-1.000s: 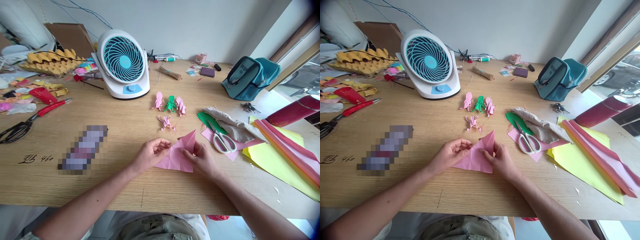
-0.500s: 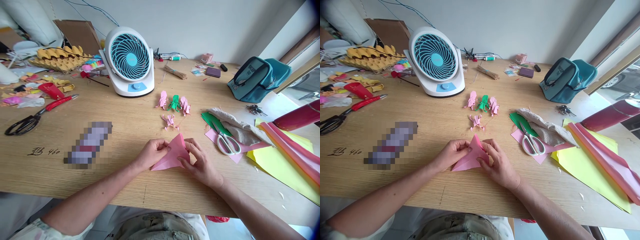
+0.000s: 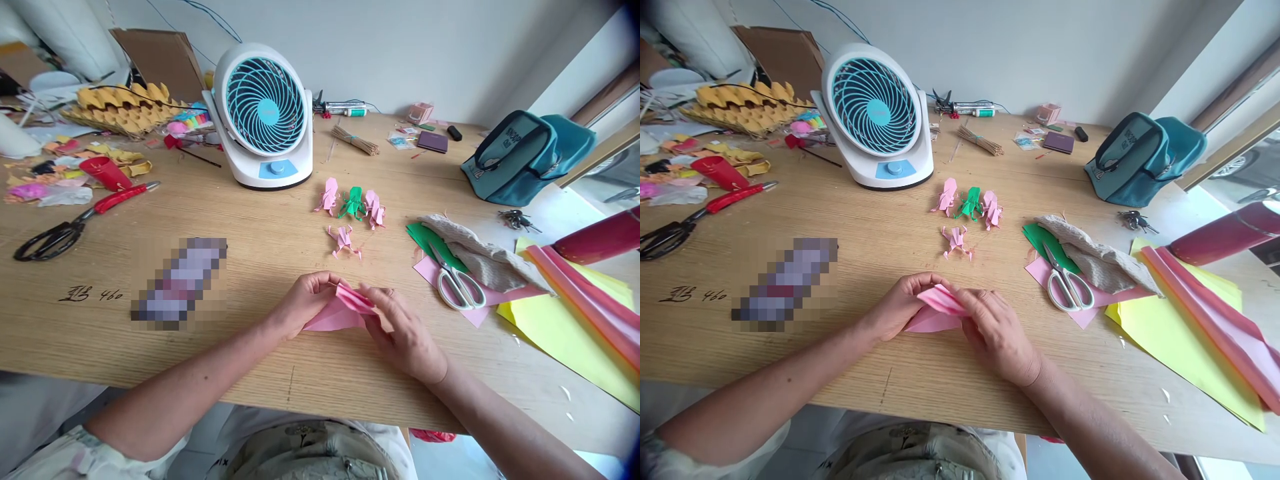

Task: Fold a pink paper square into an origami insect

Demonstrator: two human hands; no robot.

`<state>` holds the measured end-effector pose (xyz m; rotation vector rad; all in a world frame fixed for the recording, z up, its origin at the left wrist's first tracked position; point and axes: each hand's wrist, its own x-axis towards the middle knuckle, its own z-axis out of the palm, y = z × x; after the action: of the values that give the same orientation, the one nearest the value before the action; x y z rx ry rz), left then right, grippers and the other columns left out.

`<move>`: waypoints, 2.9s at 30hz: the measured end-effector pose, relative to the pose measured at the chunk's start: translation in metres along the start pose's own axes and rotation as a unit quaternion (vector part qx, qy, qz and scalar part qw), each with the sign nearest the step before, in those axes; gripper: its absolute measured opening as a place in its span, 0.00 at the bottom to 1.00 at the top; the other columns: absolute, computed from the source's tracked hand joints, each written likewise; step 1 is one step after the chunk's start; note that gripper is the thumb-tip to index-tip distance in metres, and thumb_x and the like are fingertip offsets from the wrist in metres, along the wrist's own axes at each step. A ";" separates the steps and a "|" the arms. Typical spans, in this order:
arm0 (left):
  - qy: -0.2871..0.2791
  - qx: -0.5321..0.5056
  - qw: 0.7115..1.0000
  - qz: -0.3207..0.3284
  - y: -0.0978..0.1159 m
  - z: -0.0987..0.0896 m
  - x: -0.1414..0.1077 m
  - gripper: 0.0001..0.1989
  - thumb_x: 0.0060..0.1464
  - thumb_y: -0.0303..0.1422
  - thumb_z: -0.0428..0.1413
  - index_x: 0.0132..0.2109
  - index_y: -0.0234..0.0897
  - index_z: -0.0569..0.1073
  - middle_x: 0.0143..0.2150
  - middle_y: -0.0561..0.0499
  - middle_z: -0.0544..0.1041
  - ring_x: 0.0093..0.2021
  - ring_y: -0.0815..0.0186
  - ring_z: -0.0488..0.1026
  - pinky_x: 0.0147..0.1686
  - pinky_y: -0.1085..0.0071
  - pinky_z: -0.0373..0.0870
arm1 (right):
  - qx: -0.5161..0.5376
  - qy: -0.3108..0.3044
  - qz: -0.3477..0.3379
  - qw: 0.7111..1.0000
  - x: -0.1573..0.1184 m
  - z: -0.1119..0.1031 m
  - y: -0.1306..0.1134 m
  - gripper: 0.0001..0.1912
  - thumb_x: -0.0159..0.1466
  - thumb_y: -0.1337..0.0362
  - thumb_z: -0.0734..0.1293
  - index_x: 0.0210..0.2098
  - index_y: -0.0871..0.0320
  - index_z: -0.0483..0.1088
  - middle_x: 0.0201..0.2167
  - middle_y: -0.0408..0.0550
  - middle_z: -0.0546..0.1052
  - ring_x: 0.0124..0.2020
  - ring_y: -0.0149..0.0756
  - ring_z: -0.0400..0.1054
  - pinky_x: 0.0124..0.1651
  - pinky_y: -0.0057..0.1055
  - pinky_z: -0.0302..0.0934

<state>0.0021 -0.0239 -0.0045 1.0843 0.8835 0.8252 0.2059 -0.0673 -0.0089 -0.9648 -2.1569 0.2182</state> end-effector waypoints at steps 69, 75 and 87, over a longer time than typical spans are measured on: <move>-0.013 0.148 0.984 0.094 -0.006 0.000 -0.002 0.18 0.59 0.25 0.51 0.56 0.36 0.63 0.37 0.50 0.77 0.32 0.71 0.72 0.33 0.76 0.65 | 0.273 -0.109 0.191 0.936 0.005 -0.016 0.011 0.15 0.65 0.67 0.65 0.51 0.50 0.74 0.50 0.50 0.72 0.53 0.42 0.65 0.57 0.40 0.59; -0.005 0.265 0.952 0.154 -0.002 0.002 -0.007 0.19 0.58 0.23 0.49 0.57 0.37 0.64 0.35 0.53 0.75 0.33 0.70 0.72 0.36 0.75 0.66 | 0.366 -0.120 0.301 0.872 0.008 -0.020 0.011 0.17 0.66 0.51 0.66 0.48 0.55 0.69 0.42 0.49 0.75 0.42 0.39 0.70 0.45 0.35 0.64; -0.008 0.341 0.923 0.180 -0.008 0.007 -0.008 0.10 0.63 0.30 0.50 0.50 0.35 0.68 0.34 0.53 0.73 0.32 0.70 0.69 0.34 0.76 0.63 | 0.343 -0.070 0.373 0.859 0.004 0.000 0.010 0.16 0.63 0.51 0.69 0.35 0.59 0.71 0.28 0.43 0.73 0.28 0.31 0.63 0.30 0.28 0.55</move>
<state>0.0059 -0.0354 -0.0089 1.9058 1.0025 0.8209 0.2096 -0.0576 -0.0104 -1.2981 -1.4945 1.3622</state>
